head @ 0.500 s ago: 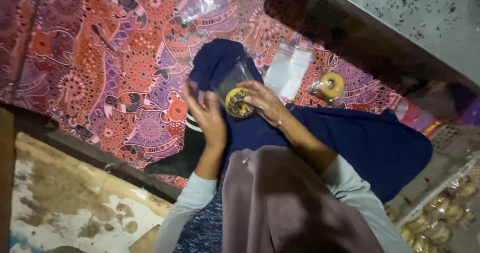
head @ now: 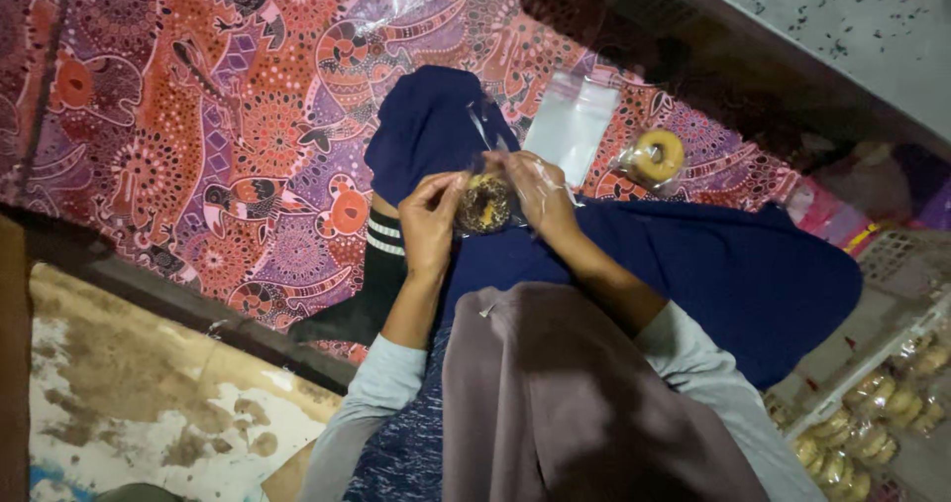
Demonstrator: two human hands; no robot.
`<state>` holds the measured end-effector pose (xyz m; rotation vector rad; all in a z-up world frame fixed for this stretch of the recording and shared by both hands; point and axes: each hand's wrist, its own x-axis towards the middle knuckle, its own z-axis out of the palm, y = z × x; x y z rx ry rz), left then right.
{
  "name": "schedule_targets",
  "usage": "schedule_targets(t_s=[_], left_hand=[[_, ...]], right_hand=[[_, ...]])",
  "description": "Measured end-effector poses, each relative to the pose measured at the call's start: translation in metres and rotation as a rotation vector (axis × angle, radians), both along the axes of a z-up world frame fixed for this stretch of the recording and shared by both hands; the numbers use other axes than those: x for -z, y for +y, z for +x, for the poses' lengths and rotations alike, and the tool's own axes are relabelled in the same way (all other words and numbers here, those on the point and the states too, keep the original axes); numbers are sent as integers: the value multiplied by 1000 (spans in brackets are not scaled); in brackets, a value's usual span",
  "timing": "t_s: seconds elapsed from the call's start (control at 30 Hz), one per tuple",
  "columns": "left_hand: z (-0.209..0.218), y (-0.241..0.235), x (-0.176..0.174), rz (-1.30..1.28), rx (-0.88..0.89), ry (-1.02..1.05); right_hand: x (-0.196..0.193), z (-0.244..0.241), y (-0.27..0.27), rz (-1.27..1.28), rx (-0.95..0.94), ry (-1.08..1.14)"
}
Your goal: The person sits on a patterned mat and repeatedly picks donuts from a metal tray, places them into clear plastic bags, and sets the filled bags into a white basket. The person handles donuts one at a time, alternating between plain and chocolate-topped varieties.
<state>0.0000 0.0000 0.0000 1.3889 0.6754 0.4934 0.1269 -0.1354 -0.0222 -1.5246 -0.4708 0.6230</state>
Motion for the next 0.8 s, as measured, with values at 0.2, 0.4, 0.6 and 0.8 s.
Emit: schedule_targets(t_s=[0.2,0.4,0.6,0.8], left_hand=[[7,3,-17,82,-78,-29],[19,13,-2,41,-56,-133],[18,16,1,-40,-68,-17],[18,18,-30,-96,-187,-312]], right_hand=[[-12,6,10,92,54,-39],[-6,21,24,278,84,363],[-6,10,22,141,105,346],[-30,15,26,355,117,-71]])
